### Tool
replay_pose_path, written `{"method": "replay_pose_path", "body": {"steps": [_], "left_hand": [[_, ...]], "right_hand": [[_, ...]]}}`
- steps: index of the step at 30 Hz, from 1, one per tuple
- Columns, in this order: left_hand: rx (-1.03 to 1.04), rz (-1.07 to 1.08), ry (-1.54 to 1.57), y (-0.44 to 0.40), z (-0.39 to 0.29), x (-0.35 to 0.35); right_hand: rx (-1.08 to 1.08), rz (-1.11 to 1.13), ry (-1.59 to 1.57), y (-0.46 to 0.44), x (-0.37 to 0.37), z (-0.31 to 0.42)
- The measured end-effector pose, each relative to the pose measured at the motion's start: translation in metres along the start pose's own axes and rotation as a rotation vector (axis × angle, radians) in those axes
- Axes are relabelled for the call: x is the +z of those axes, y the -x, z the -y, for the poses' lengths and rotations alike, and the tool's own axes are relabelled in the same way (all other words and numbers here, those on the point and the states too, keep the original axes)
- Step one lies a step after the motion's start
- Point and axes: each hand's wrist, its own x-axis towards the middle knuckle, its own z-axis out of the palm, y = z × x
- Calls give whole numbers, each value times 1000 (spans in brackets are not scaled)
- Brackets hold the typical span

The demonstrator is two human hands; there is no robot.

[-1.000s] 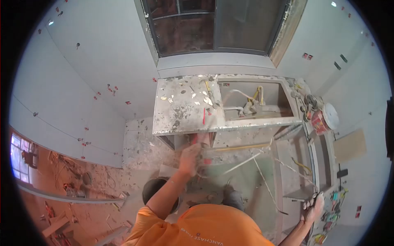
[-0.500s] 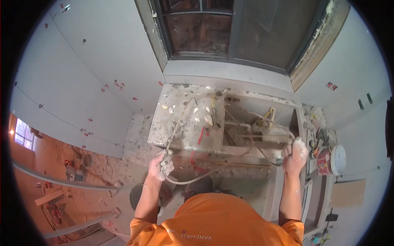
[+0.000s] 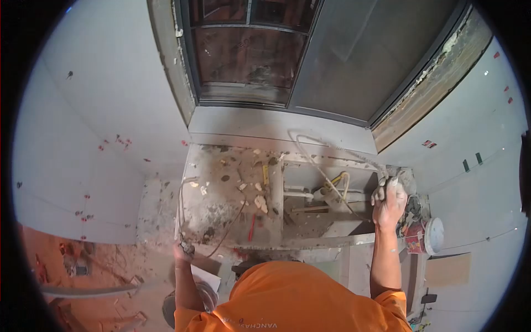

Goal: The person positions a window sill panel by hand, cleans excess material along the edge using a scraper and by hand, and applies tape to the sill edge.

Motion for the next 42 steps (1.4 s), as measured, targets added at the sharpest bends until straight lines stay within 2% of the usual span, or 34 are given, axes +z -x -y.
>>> {"method": "replay_pose_path", "body": {"steps": [1,4,5,7,8,9,10,11,12,13,14,15,16,17,18,20,21,23,25,26,28,29,30,31,33,34,35,36,38,40,42], "left_hand": [[-12,5,2,-9,6,1],[113,-388,-613,-30,25,5],[110,-394,-610,-37,31,7],[419,-578,-1396,-49,47,5],[573,-736,-1791,-50,55,3],[699,-846,-1930,-40,55,23],[805,-824,-1931,-27,54,52],[860,-699,-1858,-16,53,92],[826,-512,-1742,-10,53,138],[697,-313,-1605,-7,58,188],[340,-120,-1336,-8,65,241],[360,167,-1054,-22,96,260],[144,331,-974,-2,103,332],[192,584,-782,-2,122,361],[90,646,-759,-10,134,387],[-23,696,-742,-52,165,407],[184,632,-885,-98,194,391],[375,563,-1034,-116,196,407],[340,450,-842,-69,147,495],[326,454,-855,-67,132,519],[406,612,-1150,-69,107,553],[394,616,-1155,-72,101,573],[406,715,-1089,-75,96,592],[420,810,-1018,-83,93,608],[634,960,-1033,-108,88,636],[631,957,-1034,-116,84,647],[900,890,-1087,-123,79,660],[1165,804,-1131,-127,75,668],[1435,697,-1165,-140,75,663],[756,506,-762,-165,92,625],[750,500,-789,-190,101,589]], "right_hand": [[6,27,40,-2,1,-2],[44,51,64,-10,5,-3],[78,46,41,-13,7,0],[127,48,20,-21,4,3],[136,80,-51,-26,-2,3],[138,111,-127,-34,-6,2],[141,140,-205,-39,-9,0],[152,143,-215,-41,-8,-2],[145,159,-299,-44,-5,-2],[139,174,-383,-46,-2,-3],[133,191,-470,-48,0,-9],[144,197,-486,-49,5,-17],[184,199,-559,-47,10,-27],[228,200,-626,-50,14,-34],[272,199,-693,-52,18,-42],[324,235,-735,-57,18,-57],[325,283,-701,-61,15,-60],[290,469,-547,-74,3,-65],[214,688,-343,-93,-8,-66],[196,768,-237,-101,-10,-65],[238,863,-43,-114,-7,-65],[434,817,33,-115,-5,-64],[632,768,110,-115,-3,-64],[641,764,109,-112,-1,-75],[584,659,-50,-97,5,-120],[550,608,-127,-95,13,-134],[551,613,-127,-96,21,-142],[512,521,-202,-97,33,-148],[425,338,-351,-104,55,-157],[421,316,-382,-119,69,-160],[408,266,-437,-136,81,-159]]}}
